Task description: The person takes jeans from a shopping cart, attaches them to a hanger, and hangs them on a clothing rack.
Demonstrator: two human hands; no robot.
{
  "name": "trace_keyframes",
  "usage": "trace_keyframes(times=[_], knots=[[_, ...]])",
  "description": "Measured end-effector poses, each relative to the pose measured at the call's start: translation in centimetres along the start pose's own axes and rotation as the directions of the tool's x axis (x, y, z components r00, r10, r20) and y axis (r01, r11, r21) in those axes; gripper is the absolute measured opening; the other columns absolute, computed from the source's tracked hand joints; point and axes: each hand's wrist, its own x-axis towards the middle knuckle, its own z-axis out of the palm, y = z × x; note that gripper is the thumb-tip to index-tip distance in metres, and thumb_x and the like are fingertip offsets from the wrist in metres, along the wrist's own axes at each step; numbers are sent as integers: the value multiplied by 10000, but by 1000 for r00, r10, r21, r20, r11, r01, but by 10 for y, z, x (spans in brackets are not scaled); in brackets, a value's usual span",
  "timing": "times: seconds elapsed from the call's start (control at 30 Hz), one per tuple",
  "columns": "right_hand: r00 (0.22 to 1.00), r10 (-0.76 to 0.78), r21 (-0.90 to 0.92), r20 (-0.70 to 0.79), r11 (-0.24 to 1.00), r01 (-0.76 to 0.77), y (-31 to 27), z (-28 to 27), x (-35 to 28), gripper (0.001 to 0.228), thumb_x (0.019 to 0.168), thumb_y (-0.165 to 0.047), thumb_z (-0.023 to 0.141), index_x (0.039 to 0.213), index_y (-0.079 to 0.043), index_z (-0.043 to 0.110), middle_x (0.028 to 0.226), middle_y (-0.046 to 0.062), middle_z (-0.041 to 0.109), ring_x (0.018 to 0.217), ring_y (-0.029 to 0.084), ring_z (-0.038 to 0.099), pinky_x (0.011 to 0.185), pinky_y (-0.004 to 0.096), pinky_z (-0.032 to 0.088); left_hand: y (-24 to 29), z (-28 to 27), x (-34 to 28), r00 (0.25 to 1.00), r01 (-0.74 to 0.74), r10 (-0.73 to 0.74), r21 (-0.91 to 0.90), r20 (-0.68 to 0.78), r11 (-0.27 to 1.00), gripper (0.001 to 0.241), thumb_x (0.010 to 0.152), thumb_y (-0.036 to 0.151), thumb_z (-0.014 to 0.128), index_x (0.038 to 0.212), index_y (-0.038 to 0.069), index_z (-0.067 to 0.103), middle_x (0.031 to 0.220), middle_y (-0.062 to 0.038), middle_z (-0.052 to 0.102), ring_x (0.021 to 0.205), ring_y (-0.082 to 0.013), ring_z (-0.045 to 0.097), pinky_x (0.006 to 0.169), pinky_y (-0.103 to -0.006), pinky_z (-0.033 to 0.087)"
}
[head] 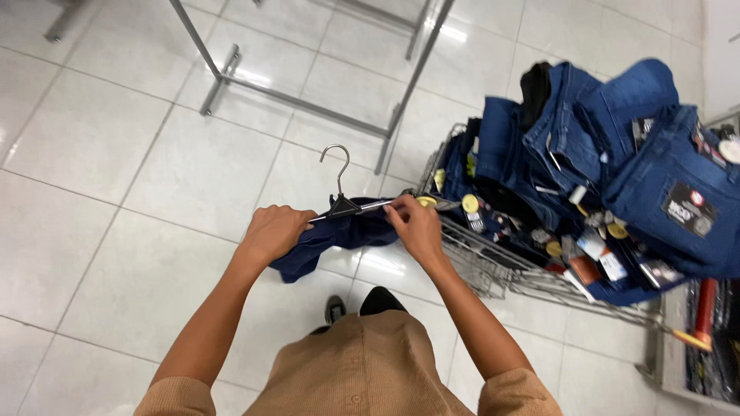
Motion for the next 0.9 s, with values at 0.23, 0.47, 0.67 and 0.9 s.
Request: trace_keyframes(times=[0.23, 0.47, 0.67, 0.9], knots=[[952, -303, -293, -50, 916, 276, -40, -35, 62, 802, 748, -550, 845, 1439, -257, 562, 1088, 7, 571, 1114, 282, 538, 877, 439, 451, -43, -69, 18, 997, -72, 77, 177, -18, 982, 245, 1004, 261, 573, 1181, 285, 741, 902, -211, 763, 945, -430, 749, 835, -537, 593], [756, -106, 103, 646, 993, 51, -59, -50, 139, 696, 827, -493, 798, 1354, -58, 667, 1384, 234, 648, 1346, 494, 520, 1130, 561, 411, -76, -122, 93, 983, -157, 181, 342, -39, 926, 226, 977, 258, 603, 1143, 306, 749, 859, -187, 770, 902, -390, 762, 817, -487, 604], [829, -250, 237, 501, 960, 146, -34, -49, 215, 219, 968, -261, 748, 1007, -47, 774, 757, 125, 743, 641, 232, 670, 607, 352, 497, -106, -178, 215, 973, -135, 195, 382, -125, 914, 190, 904, 393, 686, 1066, 410, 783, 893, -129, 779, 937, -355, 753, 913, -512, 575], [963, -167, 153, 211, 979, 136, -123, -142, 261, 232, 864, -211, 781, 1068, -102, 765, 850, 132, 801, 771, 299, 763, 692, 388, 590, -71, -261, 324, 939, -131, 229, 350, -256, 927, 264, 907, 312, 689, 1151, 401, 737, 1058, -24, 766, 1166, -287, 635, 1143, -701, 304]])
